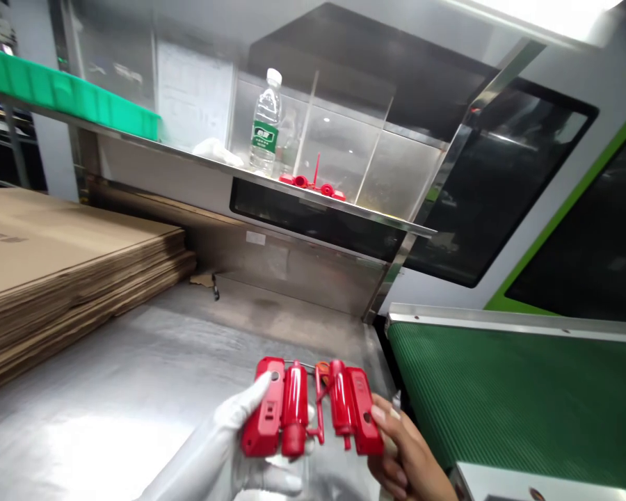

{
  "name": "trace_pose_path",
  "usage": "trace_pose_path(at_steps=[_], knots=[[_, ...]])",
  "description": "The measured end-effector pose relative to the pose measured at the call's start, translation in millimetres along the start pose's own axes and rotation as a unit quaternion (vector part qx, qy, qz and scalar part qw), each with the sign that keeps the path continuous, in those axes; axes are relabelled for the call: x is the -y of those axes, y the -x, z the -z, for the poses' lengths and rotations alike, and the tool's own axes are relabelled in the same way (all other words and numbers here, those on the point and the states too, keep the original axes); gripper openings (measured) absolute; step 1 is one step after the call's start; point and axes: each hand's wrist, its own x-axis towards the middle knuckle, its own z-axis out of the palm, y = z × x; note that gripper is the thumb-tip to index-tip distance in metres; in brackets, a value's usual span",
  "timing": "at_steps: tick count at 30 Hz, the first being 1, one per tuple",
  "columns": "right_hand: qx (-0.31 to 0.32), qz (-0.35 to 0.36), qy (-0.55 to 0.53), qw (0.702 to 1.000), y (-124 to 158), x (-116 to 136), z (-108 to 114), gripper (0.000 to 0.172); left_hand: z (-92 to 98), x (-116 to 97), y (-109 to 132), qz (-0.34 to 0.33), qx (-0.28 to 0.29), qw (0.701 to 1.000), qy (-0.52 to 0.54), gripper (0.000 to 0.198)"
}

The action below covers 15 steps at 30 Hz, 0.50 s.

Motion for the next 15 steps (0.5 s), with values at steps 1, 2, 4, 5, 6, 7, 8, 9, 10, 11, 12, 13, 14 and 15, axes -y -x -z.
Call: trace_pose_path(at_steps=[1, 2, 4, 5, 6, 7, 8, 9, 10, 11, 12, 13, 14, 15], knots=[[0.021, 0.031, 0.032, 0.999, 0.3, -1.7, 6.0, 0.051, 3.2, -0.1, 0.0, -0.039, 0.007, 0.999, -0.03, 0.068], [0.033, 0.068, 0.068, 0.995, 0.9, -2.6, 10.0, 0.049, 7.2, 0.3, 0.5, -0.086, 0.013, 0.995, -0.054, 0.066], [0.021, 0.142, 0.154, 0.978, 3.4, -2.4, 11.4, 0.045, 17.2, 2.6, 2.3, -0.181, 0.032, 0.979, -0.092, 0.061], [0.005, 0.166, 0.203, 0.965, 5.1, -1.6, 9.2, 0.042, 22.6, 4.0, 3.4, -0.22, 0.039, 0.969, -0.108, 0.058], [-0.004, 0.178, 0.251, 0.952, 7.0, -0.8, 5.8, 0.04, 27.9, 5.4, 4.5, -0.247, 0.039, 0.961, -0.118, 0.055], [-0.01, 0.186, 0.288, 0.939, 8.6, -0.4, 1.9, 0.038, 33.1, 6.5, 5.6, -0.26, 0.031, 0.957, -0.126, 0.052], [-0.013, 0.196, 0.311, 0.93, 9.8, -0.6, -1.8, 0.037, 37.8, 7.3, 6.6, -0.263, 0.018, 0.956, -0.131, 0.05], [-0.015, 0.205, 0.321, 0.925, 10.3, -1.6, -4.9, 0.037, 42.1, 7.6, 7.5, -0.261, 0.004, 0.956, -0.132, 0.05], [-0.016, 0.213, 0.325, 0.921, 10.0, -3.5, -7.1, 0.037, 45.9, 7.4, 8.2, -0.262, -0.008, 0.956, -0.132, 0.05], [-0.015, 0.223, 0.331, 0.917, 9.2, -6.3, -8.6, 0.038, 49.2, 6.8, 8.8, -0.266, -0.015, 0.954, -0.134, 0.049], [-0.014, 0.234, 0.339, 0.911, 7.9, -9.7, -9.6, 0.038, 52.2, 5.8, 9.3, -0.273, -0.018, 0.952, -0.14, 0.049], [-0.014, 0.243, 0.346, 0.906, 6.4, -13.4, -10.6, 0.039, 55.2, 4.5, 9.5, -0.279, -0.02, 0.949, -0.146, 0.047], [-0.015, 0.25, 0.35, 0.903, 5.0, -17.3, -12.0, 0.038, 58.2, 3.0, 9.4, -0.284, -0.022, 0.947, -0.151, 0.045], [-0.018, 0.256, 0.35, 0.901, 3.8, -21.1, -14.3, 0.038, 61.7, 1.4, 9.0, -0.289, -0.026, 0.944, -0.155, 0.043]])
